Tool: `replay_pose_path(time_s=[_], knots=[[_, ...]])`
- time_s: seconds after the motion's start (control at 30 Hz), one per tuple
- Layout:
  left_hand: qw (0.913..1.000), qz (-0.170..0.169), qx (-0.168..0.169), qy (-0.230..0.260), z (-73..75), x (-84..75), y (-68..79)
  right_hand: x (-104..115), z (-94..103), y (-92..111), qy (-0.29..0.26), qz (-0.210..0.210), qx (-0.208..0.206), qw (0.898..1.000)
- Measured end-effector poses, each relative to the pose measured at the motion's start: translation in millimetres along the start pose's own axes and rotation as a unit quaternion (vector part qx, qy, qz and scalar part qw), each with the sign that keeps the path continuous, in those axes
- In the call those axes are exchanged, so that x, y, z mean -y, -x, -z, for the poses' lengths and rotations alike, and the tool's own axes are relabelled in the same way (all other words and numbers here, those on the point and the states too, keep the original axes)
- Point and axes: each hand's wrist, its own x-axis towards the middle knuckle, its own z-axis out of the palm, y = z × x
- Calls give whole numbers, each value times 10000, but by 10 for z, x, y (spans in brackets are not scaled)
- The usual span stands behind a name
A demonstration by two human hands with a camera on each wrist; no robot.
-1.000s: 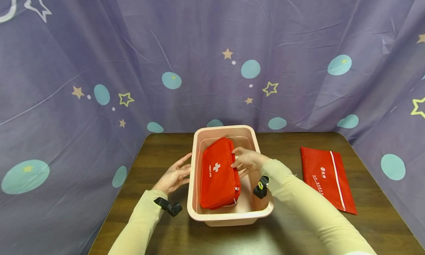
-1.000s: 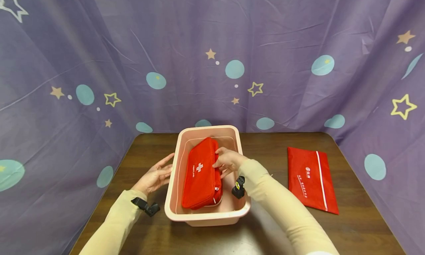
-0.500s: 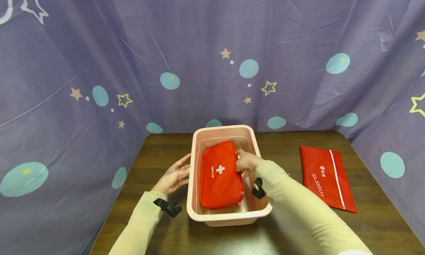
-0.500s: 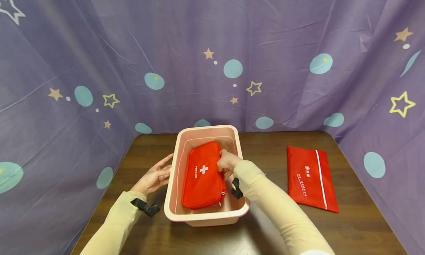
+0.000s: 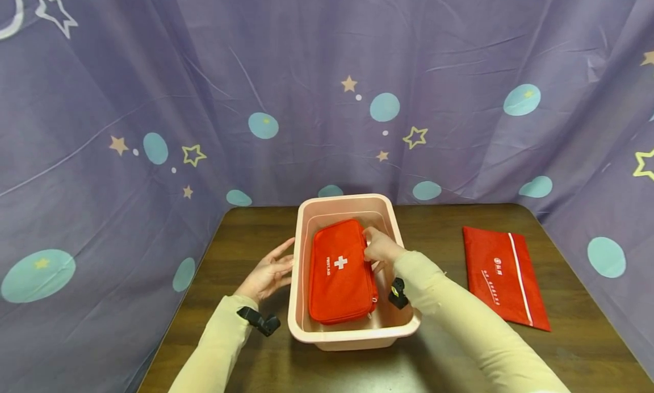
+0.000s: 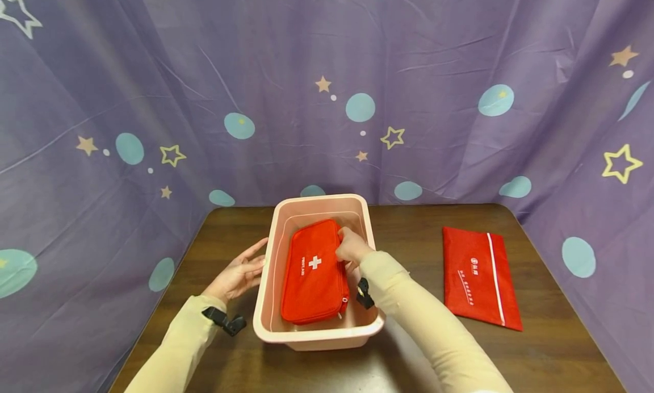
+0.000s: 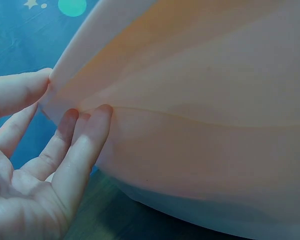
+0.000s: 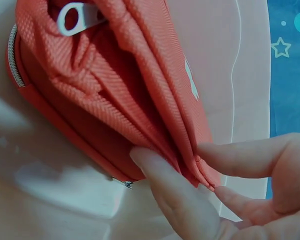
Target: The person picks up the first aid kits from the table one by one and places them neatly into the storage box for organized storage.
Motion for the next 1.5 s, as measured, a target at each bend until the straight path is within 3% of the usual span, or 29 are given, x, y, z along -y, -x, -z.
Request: replay_pose_path(time_s=[0.2, 0.57, 0.93, 1.2, 1.5], knots=[[10000, -9, 12, 50, -20, -17, 9, -7, 3, -8, -9, 368, -348, 9987], [10000, -25, -17, -23, -40, -20, 30, 6, -9, -16, -22, 437, -577, 9974], [10000, 13, -51, 16, -32, -10, 34, -17, -7, -35, 409, 688, -809, 9935], [10000, 4, -24, 19, -31, -5, 34, 5, -16, -31, -774, 393, -410, 9954], [10000, -18, 12, 1, -27, -4, 17, 2, 33, -29, -1218, 325, 116, 9920]])
